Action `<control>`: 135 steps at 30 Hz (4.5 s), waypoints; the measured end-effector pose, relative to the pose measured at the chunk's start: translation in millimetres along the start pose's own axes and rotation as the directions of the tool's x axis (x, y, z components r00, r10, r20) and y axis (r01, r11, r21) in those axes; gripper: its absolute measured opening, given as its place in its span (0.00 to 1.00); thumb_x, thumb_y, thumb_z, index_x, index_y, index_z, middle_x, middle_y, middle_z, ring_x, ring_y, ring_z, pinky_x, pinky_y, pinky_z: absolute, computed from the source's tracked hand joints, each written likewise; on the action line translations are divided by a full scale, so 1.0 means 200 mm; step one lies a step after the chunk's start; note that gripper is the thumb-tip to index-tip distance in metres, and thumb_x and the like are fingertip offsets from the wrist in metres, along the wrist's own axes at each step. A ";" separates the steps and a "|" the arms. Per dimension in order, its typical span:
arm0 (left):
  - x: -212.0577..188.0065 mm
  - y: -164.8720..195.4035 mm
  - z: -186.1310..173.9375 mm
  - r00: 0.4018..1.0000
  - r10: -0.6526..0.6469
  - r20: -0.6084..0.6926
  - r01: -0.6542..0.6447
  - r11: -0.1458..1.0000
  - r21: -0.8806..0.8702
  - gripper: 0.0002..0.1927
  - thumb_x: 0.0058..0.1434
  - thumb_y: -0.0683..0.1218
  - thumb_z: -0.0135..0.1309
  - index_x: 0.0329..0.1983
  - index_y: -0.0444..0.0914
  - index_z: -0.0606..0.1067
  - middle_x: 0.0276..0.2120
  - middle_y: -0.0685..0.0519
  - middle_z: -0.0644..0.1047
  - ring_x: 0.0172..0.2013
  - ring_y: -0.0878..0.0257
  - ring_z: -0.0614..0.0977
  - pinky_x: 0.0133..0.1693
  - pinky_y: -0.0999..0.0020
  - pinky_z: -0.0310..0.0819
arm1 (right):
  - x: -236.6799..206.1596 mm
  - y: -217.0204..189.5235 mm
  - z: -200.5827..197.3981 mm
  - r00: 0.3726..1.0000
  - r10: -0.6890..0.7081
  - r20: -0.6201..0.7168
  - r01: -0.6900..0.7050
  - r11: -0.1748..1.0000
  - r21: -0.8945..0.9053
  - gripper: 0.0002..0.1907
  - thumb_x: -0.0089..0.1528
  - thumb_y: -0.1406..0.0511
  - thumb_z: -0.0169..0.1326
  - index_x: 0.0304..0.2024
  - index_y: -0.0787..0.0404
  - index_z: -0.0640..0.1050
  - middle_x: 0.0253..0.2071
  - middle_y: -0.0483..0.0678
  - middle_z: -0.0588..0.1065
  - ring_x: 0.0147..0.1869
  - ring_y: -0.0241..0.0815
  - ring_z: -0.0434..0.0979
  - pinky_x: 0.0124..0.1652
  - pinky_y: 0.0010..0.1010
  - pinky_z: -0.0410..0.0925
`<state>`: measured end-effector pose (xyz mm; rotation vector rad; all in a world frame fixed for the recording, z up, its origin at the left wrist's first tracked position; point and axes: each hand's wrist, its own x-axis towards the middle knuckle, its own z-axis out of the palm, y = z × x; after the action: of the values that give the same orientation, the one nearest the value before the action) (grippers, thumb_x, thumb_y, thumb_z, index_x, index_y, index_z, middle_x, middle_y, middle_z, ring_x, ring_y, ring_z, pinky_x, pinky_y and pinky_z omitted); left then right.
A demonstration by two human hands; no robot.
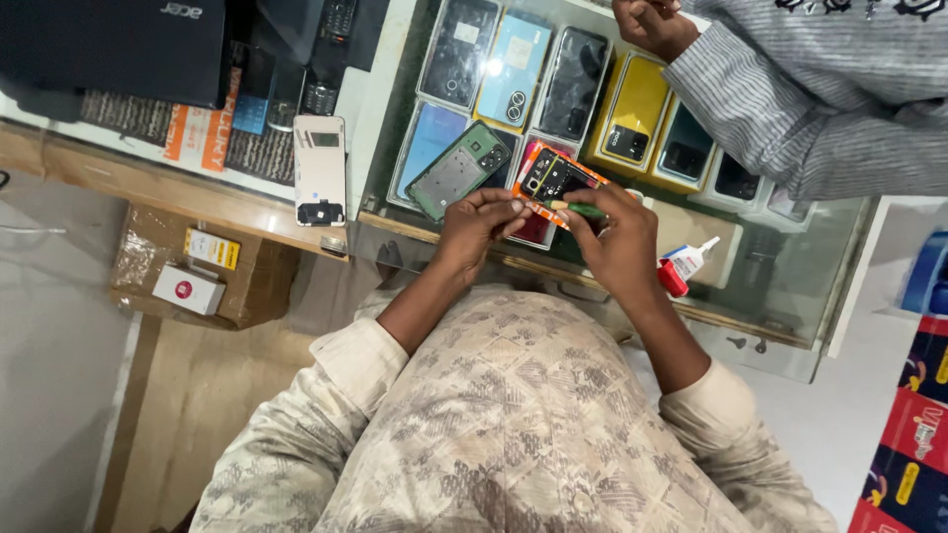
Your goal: The person applies adhesive to the back of a disassembled smartphone and presses it onto a cardboard backing. They then repeatedly pick up and place down a green phone case and other phone parts on the counter.
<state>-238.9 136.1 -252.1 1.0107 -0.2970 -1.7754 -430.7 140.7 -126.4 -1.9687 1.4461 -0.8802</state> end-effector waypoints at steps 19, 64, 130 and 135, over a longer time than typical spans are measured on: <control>0.01 -0.02 -0.01 0.993 -0.099 0.062 0.101 0.995 -0.019 0.09 0.63 0.36 0.59 0.45 0.30 0.75 0.41 0.44 0.82 0.43 0.58 0.86 0.45 0.70 0.84 | -0.11 0.14 0.02 0.980 0.197 -0.004 -0.186 0.931 0.315 0.08 0.64 0.73 0.61 0.46 0.67 0.81 0.41 0.49 0.79 0.37 0.33 0.81 0.36 0.23 0.75; -0.02 0.11 0.00 0.647 0.409 0.644 -0.737 0.121 0.665 0.39 0.51 0.45 0.64 0.69 0.41 0.68 0.63 0.46 0.72 0.68 0.48 0.67 0.69 0.50 0.55 | 0.33 0.03 0.05 0.924 -0.089 0.372 0.239 0.894 -0.378 0.09 0.61 0.66 0.61 0.40 0.66 0.79 0.39 0.56 0.76 0.42 0.61 0.78 0.43 0.49 0.71; 0.31 0.44 -0.10 0.591 0.684 0.428 -0.248 -0.350 0.903 0.07 0.63 0.46 0.59 0.34 0.38 0.77 0.33 0.50 0.77 0.42 0.51 0.76 0.44 0.52 0.69 | 0.45 0.14 0.24 0.867 -0.082 0.491 0.423 0.642 -0.640 0.14 0.63 0.60 0.54 0.34 0.65 0.78 0.35 0.56 0.76 0.32 0.53 0.81 0.32 0.43 0.74; 0.25 0.42 -0.05 0.708 0.701 0.093 -0.386 0.273 0.881 0.06 0.62 0.43 0.62 0.36 0.35 0.79 0.27 0.49 0.80 0.30 0.57 0.81 0.35 0.62 0.75 | 0.45 0.13 0.23 0.860 -0.142 0.491 0.445 0.682 -0.580 0.12 0.61 0.62 0.53 0.36 0.66 0.78 0.37 0.57 0.76 0.32 0.54 0.81 0.31 0.44 0.73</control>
<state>-182.3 58.2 -230.4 1.6081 -1.2850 -0.6638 -392.6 48.9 -157.8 -2.7879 1.2977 0.0332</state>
